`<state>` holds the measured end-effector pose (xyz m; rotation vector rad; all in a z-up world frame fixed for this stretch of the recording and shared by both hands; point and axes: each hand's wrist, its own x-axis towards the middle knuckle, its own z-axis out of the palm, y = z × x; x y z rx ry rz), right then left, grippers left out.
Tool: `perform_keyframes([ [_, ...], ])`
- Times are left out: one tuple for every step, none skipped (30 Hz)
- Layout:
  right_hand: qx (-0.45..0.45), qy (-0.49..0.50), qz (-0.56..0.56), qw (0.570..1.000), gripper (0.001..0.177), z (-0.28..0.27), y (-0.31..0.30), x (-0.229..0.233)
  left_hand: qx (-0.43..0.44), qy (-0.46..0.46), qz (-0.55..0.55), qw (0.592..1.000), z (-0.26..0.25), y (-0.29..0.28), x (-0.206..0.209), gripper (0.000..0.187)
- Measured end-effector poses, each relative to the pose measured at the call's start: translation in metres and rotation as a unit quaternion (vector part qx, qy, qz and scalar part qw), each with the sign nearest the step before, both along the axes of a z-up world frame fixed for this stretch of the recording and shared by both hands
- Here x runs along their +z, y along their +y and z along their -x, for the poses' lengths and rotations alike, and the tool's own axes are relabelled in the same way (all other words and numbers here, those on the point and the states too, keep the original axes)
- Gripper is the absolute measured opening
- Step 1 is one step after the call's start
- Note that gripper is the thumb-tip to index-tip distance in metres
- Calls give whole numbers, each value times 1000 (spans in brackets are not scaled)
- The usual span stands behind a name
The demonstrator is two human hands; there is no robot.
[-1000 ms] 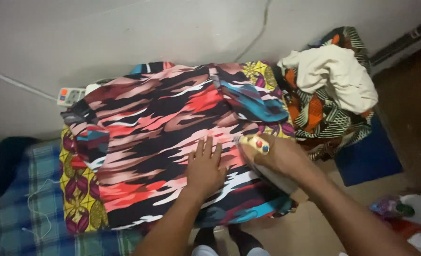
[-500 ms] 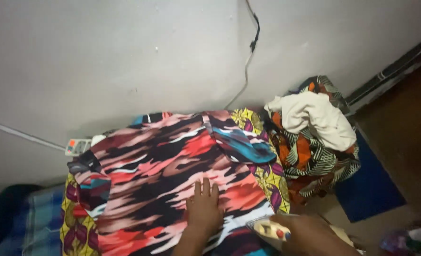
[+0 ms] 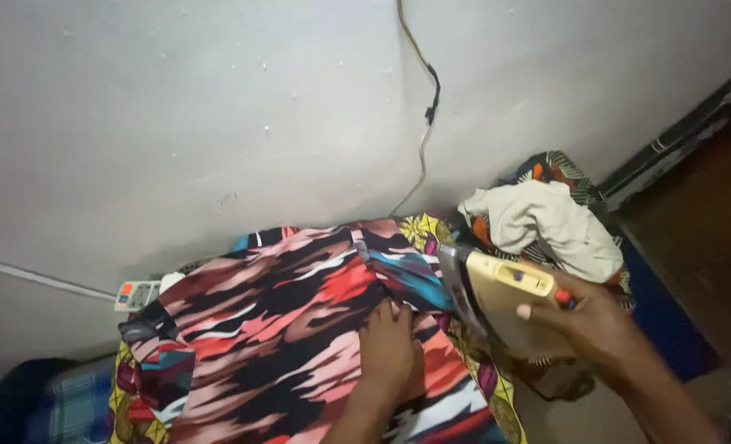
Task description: The person is ironing a colorful patterned shirt on a padded surface.
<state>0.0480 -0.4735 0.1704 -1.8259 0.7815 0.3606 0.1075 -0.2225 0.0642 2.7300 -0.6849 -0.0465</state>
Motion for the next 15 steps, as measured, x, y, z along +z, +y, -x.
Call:
perform_keyframes([
  [-59,-17,-7,998,53,-11,1,5,24,72,-3,997,-3,-2,0,60],
  [-117,-33,-15,992,56,-22,1,10,46,144,-6,989,-5,-5,0,50],
  [-114,-33,-17,993,56,-31,-3,0,49,143,-7,988,-6,-4,-2,50],
  [-117,-98,22,988,59,-40,-8,-11,54,130,4,990,-6,-3,-5,46],
  [-117,-162,60,978,63,-51,-12,-23,62,116,15,991,-6,-3,-8,42],
  [-112,-162,57,979,63,-61,-14,-40,67,115,14,991,-7,-2,-5,42],
  [-139,-259,-52,954,64,-71,-16,-57,70,122,19,990,-6,0,-1,47],
  [-162,-349,-162,909,65,-80,-16,-74,74,129,24,989,-5,1,2,52],
  [-156,-349,-166,909,65,-89,-14,-83,81,127,24,988,-7,4,5,52],
  [-162,-387,-193,887,64,-99,-12,-92,88,148,11,985,-9,7,8,52],
  [-170,-423,-221,862,63,-108,-9,-101,93,168,-1,981,-10,9,11,52],
  [-164,-423,-226,862,63,-116,-6,-104,100,167,-2,981,-10,14,5,52],
  [-162,-433,-238,854,64,-122,-2,-106,92,145,21,985,-9,20,-1,61],
  [-160,-443,-251,845,65,-127,1,-109,83,122,43,988,-6,25,-8,71],
  [-158,-443,-254,845,65,-132,2,-118,87,121,42,988,-5,30,-9,71],
])
